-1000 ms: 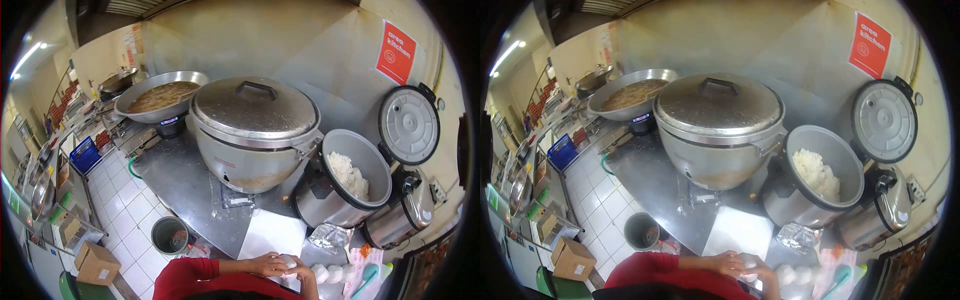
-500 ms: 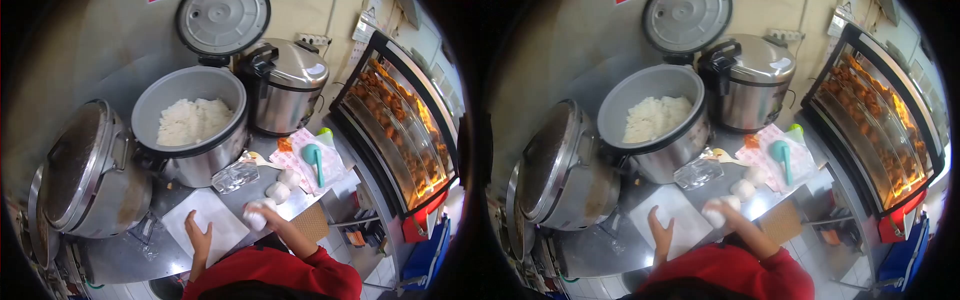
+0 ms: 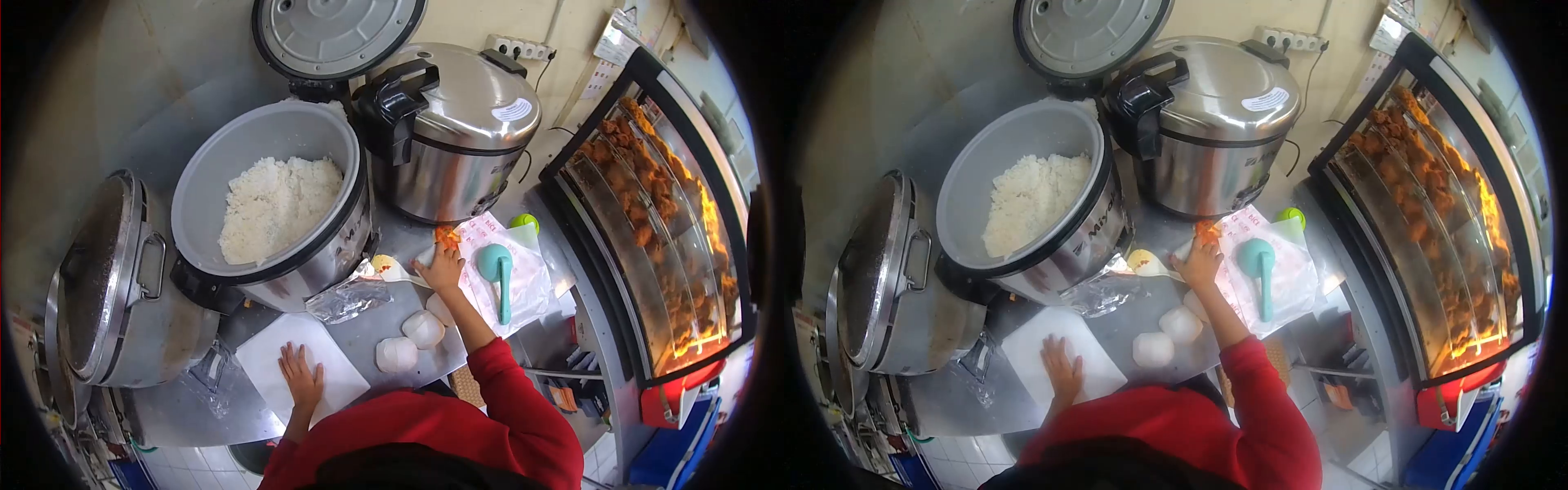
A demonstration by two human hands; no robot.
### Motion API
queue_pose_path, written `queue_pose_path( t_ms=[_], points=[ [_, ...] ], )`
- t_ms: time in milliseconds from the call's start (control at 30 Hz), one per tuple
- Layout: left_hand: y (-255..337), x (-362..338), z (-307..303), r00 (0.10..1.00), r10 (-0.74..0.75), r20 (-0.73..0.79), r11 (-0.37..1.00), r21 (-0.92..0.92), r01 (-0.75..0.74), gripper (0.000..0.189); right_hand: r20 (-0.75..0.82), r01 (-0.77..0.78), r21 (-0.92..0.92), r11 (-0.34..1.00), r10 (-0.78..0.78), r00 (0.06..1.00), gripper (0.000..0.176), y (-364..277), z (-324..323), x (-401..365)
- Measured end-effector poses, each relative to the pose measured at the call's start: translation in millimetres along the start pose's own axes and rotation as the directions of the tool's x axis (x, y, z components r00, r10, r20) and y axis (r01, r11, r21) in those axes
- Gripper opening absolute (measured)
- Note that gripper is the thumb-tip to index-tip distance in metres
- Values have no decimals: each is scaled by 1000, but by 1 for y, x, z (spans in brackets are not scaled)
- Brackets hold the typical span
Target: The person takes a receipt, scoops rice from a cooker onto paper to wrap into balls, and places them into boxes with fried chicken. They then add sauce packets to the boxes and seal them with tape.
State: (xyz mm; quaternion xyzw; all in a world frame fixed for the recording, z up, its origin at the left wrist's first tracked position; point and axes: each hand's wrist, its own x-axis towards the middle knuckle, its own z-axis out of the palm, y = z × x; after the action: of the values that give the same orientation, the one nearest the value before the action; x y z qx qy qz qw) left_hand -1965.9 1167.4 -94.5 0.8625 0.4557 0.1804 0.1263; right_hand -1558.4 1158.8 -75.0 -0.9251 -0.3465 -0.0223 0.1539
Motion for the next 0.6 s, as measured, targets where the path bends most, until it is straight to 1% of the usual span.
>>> queue_pose_path(
  t_ms=[33, 100, 200, 267, 333, 367, 400, 467, 567, 600],
  points=[
    [0, 1, 0, 1000, -9, 2, 1000, -3, 9, 60, 8, 22, 16, 1000, -22, 1000, 73, 2, -7, 0],
    [1, 0, 0, 999, -35, 1, 999, -6, 35, 60, 26, 68, 50, 996, -69, 997, 61, 6, -43, -10],
    [1, 2, 2, 997, -71, -20, 997, -12, 71, 59, -239, 183, 246, 952, -123, 963, 41, 30, -72, -22],
    [3, 4, 6, 996, -85, -38, 996, -27, 84, 58, -473, 157, 222, 962, -34, 881, 29, 51, -91, -27],
    [4, 4, 8, 996, -76, -43, 997, 5, 77, 57, -573, 110, 405, 907, 158, 804, 30, 84, -91, -29],
    [4, 3, 7, 996, -75, -46, 997, 25, 76, 56, -601, 3, 352, 936, 223, 767, 30, 94, -92, -33],
    [3, 3, 7, 997, -71, -33, 997, 24, 71, 55, -603, -49, 311, 949, 237, 762, 30, 103, -93, -35],
    [3, 5, 5, 998, -67, -16, 997, 24, 67, 54, -496, -115, 388, 915, 312, 810, 30, 114, -88, -41],
    [2, 8, -2, 1000, -30, 1, 999, -11, 30, 54, -294, -232, 192, 954, 281, 914, 33, 131, -57, -55],
    [-1, 7, -3, 1000, -30, -3, 998, -56, 30, 53, -306, -200, 249, 948, 273, 912, 32, 139, -52, -63]
  ],
)
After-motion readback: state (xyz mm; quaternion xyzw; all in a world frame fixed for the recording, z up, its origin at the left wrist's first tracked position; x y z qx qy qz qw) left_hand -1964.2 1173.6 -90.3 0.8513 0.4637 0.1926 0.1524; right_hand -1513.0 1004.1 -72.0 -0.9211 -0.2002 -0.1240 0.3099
